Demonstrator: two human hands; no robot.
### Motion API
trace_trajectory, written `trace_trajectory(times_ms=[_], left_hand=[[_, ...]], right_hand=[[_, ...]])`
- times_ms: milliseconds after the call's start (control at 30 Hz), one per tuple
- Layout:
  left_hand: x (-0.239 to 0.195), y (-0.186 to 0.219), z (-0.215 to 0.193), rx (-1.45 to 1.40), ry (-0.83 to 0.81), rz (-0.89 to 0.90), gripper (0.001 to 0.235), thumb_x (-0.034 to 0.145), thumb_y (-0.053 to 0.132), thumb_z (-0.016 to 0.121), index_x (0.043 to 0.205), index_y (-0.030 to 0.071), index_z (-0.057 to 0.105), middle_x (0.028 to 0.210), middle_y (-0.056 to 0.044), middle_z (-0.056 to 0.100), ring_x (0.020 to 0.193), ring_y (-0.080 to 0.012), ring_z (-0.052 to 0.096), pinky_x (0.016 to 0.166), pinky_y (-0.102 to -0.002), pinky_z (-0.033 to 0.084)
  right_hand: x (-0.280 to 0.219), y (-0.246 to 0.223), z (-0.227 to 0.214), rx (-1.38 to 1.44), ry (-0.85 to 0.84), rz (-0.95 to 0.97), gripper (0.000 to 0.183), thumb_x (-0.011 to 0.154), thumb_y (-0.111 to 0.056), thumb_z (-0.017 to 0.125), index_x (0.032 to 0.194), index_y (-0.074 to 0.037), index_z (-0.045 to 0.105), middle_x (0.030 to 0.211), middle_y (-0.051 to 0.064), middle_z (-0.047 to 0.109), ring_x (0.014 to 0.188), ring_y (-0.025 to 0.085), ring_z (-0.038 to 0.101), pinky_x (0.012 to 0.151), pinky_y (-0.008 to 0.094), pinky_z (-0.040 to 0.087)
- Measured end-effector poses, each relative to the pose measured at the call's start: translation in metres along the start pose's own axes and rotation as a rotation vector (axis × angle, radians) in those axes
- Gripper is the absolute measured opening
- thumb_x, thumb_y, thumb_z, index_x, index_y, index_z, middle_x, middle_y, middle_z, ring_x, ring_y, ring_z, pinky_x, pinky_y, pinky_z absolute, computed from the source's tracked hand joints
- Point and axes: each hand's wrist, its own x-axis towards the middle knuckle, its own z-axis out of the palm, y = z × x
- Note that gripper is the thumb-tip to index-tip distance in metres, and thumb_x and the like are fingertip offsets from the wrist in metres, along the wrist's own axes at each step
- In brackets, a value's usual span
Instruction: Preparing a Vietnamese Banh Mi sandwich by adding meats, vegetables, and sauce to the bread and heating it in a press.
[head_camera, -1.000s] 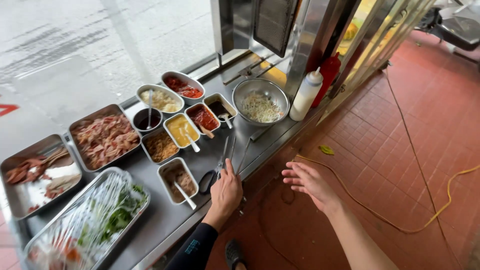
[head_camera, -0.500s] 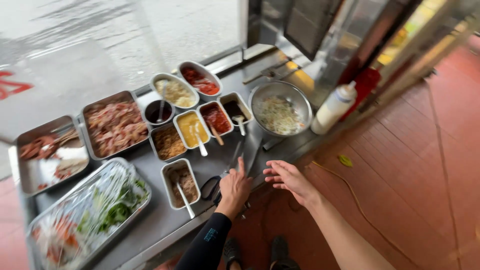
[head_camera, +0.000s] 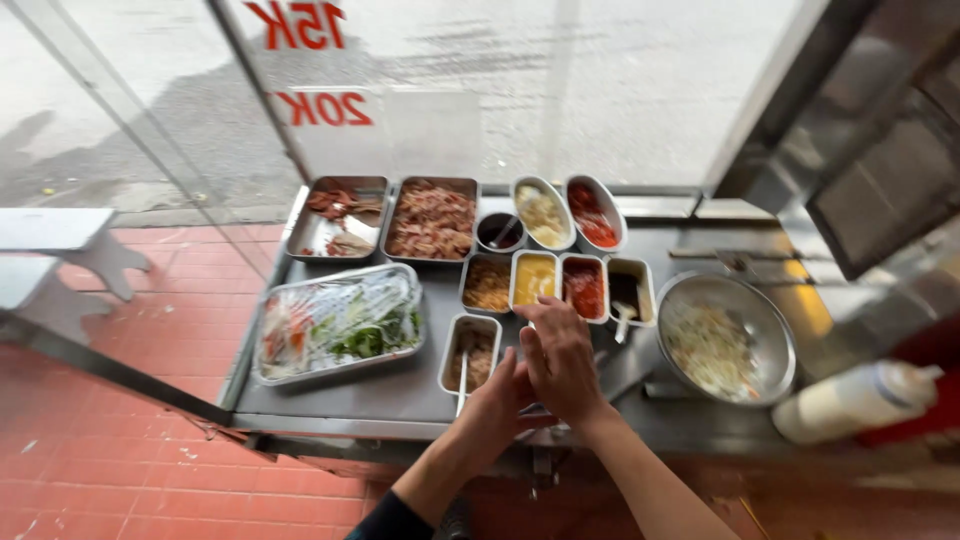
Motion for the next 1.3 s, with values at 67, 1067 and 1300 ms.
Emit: trace_trajectory(times_ms=[67, 1067, 1300], left_hand=[[-0.005, 0.024, -0.032, 0.076, 0.002, 0.082, 0.058, 0.102, 0.055, 0.037, 0.137, 0.015, 0.061, 0.125, -0.001, 0.072, 0.113, -0.0155, 0.068, 0.089, -0.033, 0.055], [0.189, 0.456, -0.312, 2.274, 0.821, 0.577, 0.029, 0.103, 0.010, 0.057, 0.128, 0.013, 0.070, 0.129, -0.013, 0.060, 0.121, -0.0306, 0.059, 0.109, -0.042, 0.048], [0.102, 0.330, -0.354, 2.417, 0.678, 0.691, 0.024, 0.096, 0.003, 0.059, 0.109, 0.017, 0.074, 0.102, -0.007, 0.069, 0.091, -0.0226, 0.068, 0.080, -0.038, 0.057]], right_hand=[[0.017, 0.003, 0.019, 0.023, -0.052, -0.067, 0.043, 0.110, -0.035, 0.038, 0.127, -0.006, 0.064, 0.125, 0.018, 0.066, 0.132, 0.038, 0.054, 0.112, 0.050, 0.038], [0.225, 0.072, 0.166, 0.287, -0.286, 0.467, 0.044, 0.100, -0.034, 0.057, 0.134, -0.007, 0.061, 0.124, 0.011, 0.071, 0.116, 0.022, 0.070, 0.097, 0.036, 0.059], [0.217, 0.063, 0.183, 0.363, -0.374, 0.403, 0.042, 0.099, -0.033, 0.059, 0.132, -0.007, 0.064, 0.124, 0.012, 0.072, 0.115, 0.023, 0.070, 0.095, 0.038, 0.058]])
